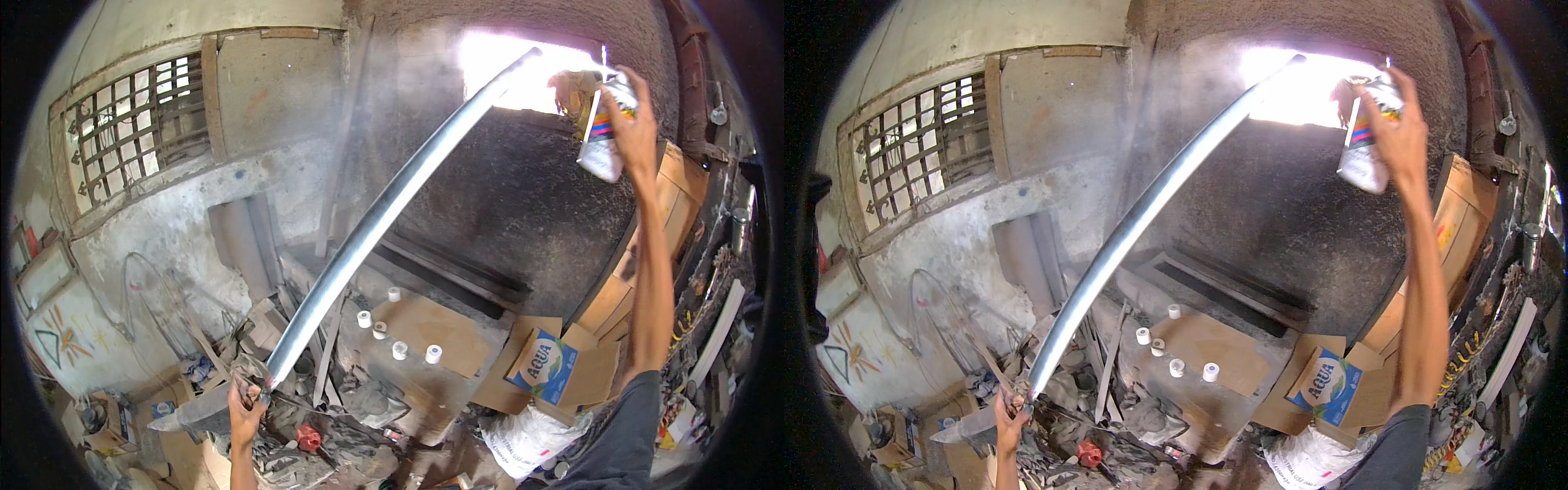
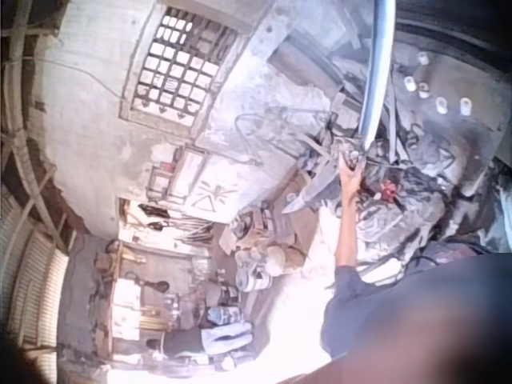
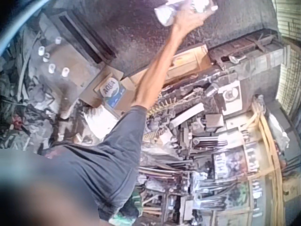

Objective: The person opens a paint can with a screwdriver, then retrieves a long curved sword from a rack. They attach a strap to the sword and spray-paint it white with a spray can, rotating the blade to cover both sides. The person finishes by walking toward the doorway with the painted sword.

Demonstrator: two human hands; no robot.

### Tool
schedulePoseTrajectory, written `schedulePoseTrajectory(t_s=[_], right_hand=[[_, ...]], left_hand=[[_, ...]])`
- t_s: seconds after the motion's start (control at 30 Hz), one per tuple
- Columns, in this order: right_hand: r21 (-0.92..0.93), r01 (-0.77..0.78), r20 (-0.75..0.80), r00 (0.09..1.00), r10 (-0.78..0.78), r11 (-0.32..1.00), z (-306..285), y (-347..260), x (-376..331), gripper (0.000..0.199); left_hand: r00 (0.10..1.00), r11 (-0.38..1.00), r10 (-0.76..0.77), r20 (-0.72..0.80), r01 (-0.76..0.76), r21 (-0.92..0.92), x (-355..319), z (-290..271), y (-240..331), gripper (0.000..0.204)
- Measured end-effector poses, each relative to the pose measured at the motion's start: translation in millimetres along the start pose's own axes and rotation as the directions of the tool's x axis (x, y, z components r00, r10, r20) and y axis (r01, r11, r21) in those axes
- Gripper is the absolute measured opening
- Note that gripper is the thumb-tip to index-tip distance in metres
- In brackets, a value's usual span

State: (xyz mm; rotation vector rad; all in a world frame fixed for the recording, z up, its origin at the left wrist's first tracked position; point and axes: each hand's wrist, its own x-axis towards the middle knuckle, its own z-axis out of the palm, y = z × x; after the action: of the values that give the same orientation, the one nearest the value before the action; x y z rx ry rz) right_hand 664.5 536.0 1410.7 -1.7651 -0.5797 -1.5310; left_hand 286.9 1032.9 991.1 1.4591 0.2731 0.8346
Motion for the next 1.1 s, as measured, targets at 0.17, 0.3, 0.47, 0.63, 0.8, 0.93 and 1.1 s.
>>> schedulePoseTrajectory(t_s=[0.17,0.3,0.47,0.63,0.8,0.93,1.1], right_hand=[[0.16,0.082,-0.342,0.939,-0.023,0.984,-81,19,48,0.057],[0.532,-0.025,-0.238,0.955,0.178,0.847,-87,48,-39,0.04],[0.841,-0.362,0.056,0.797,0.602,0.402,-65,60,-162,0.037],[0.607,-0.413,0.196,0.906,0.376,0.679,-67,21,-236,0.048],[0.214,-0.128,0.261,0.963,0.07,0.968,-52,-62,-289,0.078],[0.477,0.062,0.409,0.868,-0.283,0.877,-30,-107,-314,0.072],[0.382,-0.238,0.214,0.963,0.165,0.893,1,-103,-293,0.071]], left_hand=[[0.992,0.992,-0.126,-0.03,0.126,-0.013,-8,-17,-42,0.027],[0.964,0.972,-0.208,0.164,0.222,-0.074,0,9,-55,0.016],[0.984,0.987,-0.034,0.174,0.006,0.159,38,75,-27,0.007],[0.985,0.967,0.033,0.169,-0.074,0.246,93,116,18,0.011],[0.979,0.968,0.016,0.203,-0.066,0.244,133,151,59,0.02],[0.98,0.895,0.057,0.193,-0.136,0.424,150,174,76,0.017],[0.978,0.909,0.012,0.209,-0.098,0.405,153,180,84,0.017]])
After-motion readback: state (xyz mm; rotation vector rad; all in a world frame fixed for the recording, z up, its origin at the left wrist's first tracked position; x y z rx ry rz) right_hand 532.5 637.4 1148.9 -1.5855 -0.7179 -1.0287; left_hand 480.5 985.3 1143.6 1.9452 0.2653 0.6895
